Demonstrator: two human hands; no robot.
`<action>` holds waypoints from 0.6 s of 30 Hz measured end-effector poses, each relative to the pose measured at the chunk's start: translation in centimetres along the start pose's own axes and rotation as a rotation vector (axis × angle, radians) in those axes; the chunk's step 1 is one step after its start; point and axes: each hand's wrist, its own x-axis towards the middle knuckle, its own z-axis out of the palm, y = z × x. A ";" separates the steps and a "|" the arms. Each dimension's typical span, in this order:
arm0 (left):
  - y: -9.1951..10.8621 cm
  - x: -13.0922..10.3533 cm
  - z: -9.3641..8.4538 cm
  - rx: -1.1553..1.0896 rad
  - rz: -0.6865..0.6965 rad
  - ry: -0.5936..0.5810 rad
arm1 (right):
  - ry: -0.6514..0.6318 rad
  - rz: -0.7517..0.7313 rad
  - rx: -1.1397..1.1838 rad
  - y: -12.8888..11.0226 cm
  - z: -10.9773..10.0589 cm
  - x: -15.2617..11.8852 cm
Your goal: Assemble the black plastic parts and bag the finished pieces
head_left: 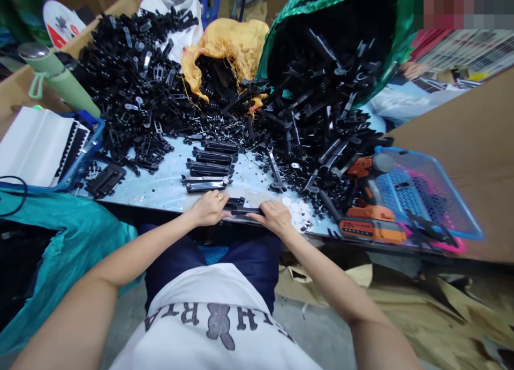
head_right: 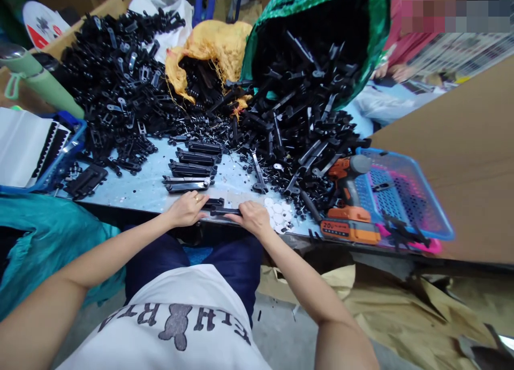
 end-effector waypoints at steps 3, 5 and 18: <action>0.1 -0.1 -1.1 -0.048 -0.039 0.035 | 0.017 -0.102 0.171 -0.4 -2.0 0.8; 1.2 -0.9 -2.1 -0.166 -0.033 0.127 | -0.016 -0.186 0.387 -1.2 -4.2 1.0; 8.9 -3.9 -3.8 -0.396 0.079 0.822 | 0.484 0.285 1.314 -13.5 -2.1 4.4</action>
